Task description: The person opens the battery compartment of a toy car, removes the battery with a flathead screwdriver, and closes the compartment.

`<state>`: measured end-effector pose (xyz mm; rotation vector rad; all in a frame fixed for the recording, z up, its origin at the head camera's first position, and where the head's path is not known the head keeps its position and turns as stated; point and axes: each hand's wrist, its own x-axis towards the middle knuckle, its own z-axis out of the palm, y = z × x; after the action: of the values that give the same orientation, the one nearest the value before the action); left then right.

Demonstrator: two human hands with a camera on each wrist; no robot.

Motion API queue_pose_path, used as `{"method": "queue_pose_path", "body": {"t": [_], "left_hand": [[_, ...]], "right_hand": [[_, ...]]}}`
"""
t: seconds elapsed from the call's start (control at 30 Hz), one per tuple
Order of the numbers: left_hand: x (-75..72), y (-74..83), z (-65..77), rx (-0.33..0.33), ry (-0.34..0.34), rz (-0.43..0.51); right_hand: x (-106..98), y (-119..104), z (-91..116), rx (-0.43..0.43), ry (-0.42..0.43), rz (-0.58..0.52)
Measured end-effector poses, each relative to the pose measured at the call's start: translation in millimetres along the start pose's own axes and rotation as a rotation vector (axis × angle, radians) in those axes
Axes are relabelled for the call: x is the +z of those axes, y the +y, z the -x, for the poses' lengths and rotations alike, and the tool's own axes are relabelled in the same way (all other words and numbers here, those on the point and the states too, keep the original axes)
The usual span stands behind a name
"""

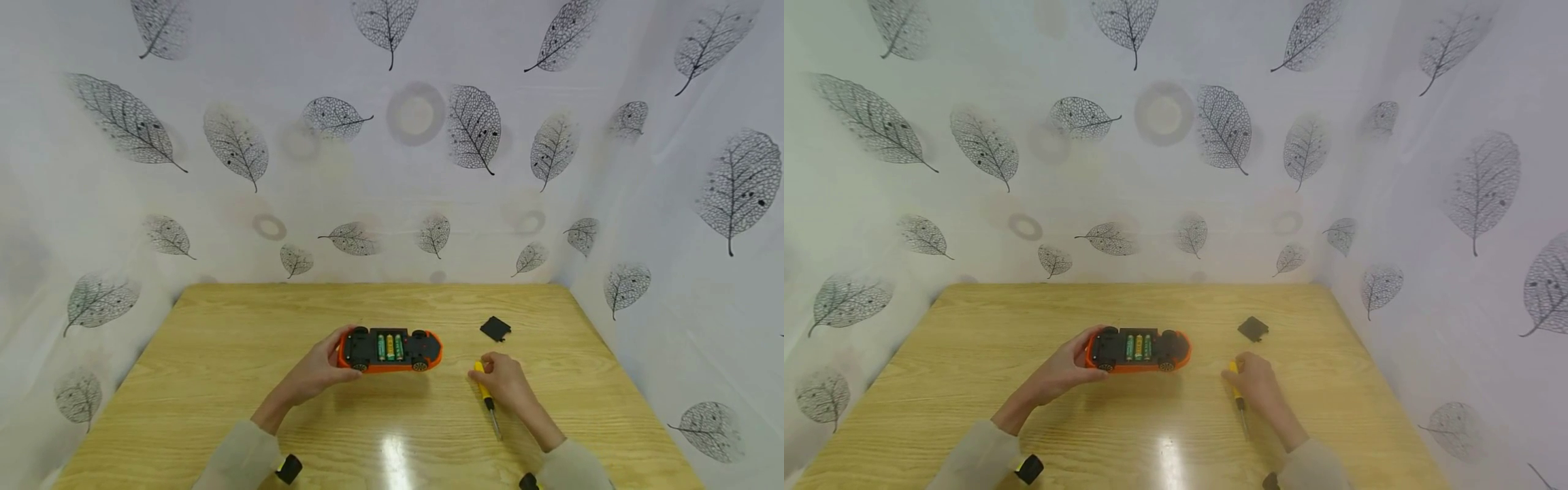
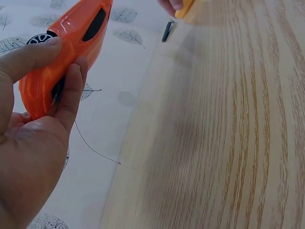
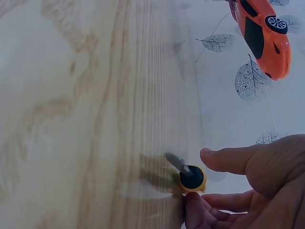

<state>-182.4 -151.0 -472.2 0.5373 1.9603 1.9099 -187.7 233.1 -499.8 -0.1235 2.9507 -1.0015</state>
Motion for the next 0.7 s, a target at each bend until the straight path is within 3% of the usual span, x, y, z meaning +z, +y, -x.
{"method": "queue_pose_path", "body": {"t": [0.3,0.7], "left_hand": [[0.2,-0.1,-0.8,0.002,0.002,0.001],[1.2,-0.8,-2.0,0.009,-0.008,0.01]], "right_hand": [[5.7,-1.9,-1.0,-0.005,-0.002,-0.031],[1.1,-6.7,-2.5,0.068,-0.001,-0.014]]}}
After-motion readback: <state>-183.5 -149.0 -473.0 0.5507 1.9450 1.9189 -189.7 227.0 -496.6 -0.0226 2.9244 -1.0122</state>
